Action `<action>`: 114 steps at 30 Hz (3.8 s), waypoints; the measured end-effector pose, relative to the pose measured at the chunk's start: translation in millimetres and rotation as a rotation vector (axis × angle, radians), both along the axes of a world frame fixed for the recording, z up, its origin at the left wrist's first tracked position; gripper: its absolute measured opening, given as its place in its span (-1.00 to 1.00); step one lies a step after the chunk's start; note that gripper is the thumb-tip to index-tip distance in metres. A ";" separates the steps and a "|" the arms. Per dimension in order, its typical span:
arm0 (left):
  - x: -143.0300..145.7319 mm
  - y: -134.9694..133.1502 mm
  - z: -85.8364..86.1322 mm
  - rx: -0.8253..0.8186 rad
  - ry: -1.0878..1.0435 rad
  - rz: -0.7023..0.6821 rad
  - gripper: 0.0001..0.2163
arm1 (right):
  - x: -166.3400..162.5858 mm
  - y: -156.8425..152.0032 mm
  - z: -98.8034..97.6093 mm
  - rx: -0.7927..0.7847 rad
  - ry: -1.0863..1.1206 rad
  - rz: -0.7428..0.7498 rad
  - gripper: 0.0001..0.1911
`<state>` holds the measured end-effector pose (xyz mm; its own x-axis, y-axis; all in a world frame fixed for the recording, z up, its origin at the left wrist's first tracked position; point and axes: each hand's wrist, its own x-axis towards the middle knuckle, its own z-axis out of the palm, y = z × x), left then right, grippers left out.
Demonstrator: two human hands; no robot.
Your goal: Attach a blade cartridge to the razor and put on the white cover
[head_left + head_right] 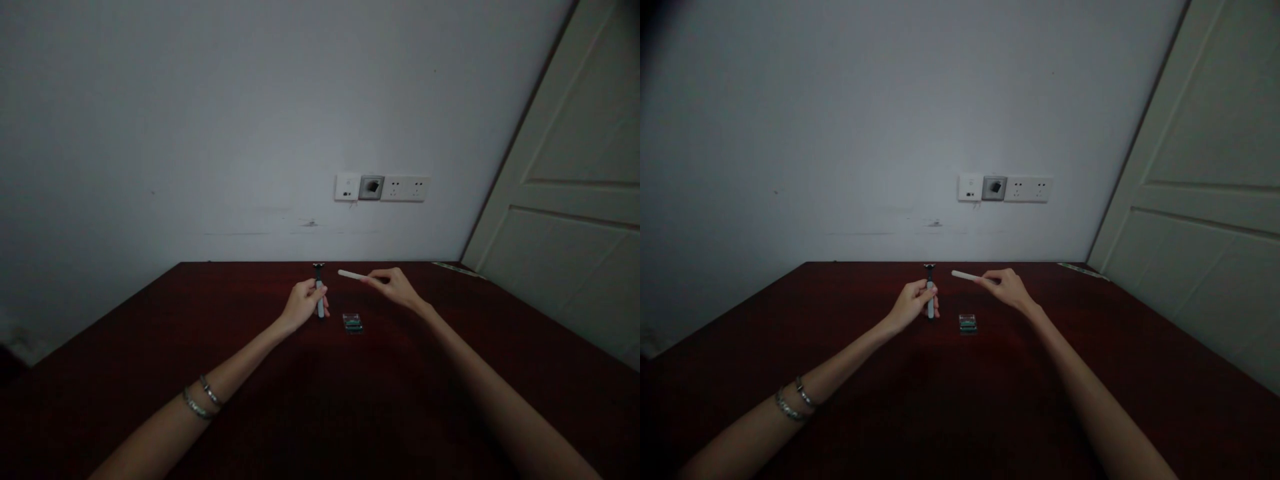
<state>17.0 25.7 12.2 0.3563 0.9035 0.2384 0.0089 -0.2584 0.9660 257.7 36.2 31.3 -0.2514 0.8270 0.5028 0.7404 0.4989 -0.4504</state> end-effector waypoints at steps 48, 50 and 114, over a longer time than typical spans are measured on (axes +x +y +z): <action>-5.4 5.0 -3.7 -0.100 -0.092 -0.231 -0.66 | -67.4 -51.3 -10.7 -0.756 1.184 0.383 -0.66; -1.4 -0.5 -2.4 -0.076 -0.081 -0.263 -0.64 | -80.9 -65.4 -12.2 -0.779 1.245 0.438 -0.66; 8.0 -16.0 4.4 0.295 0.099 0.006 -0.85 | -119.1 -98.6 -22.8 -0.558 1.329 0.270 -0.56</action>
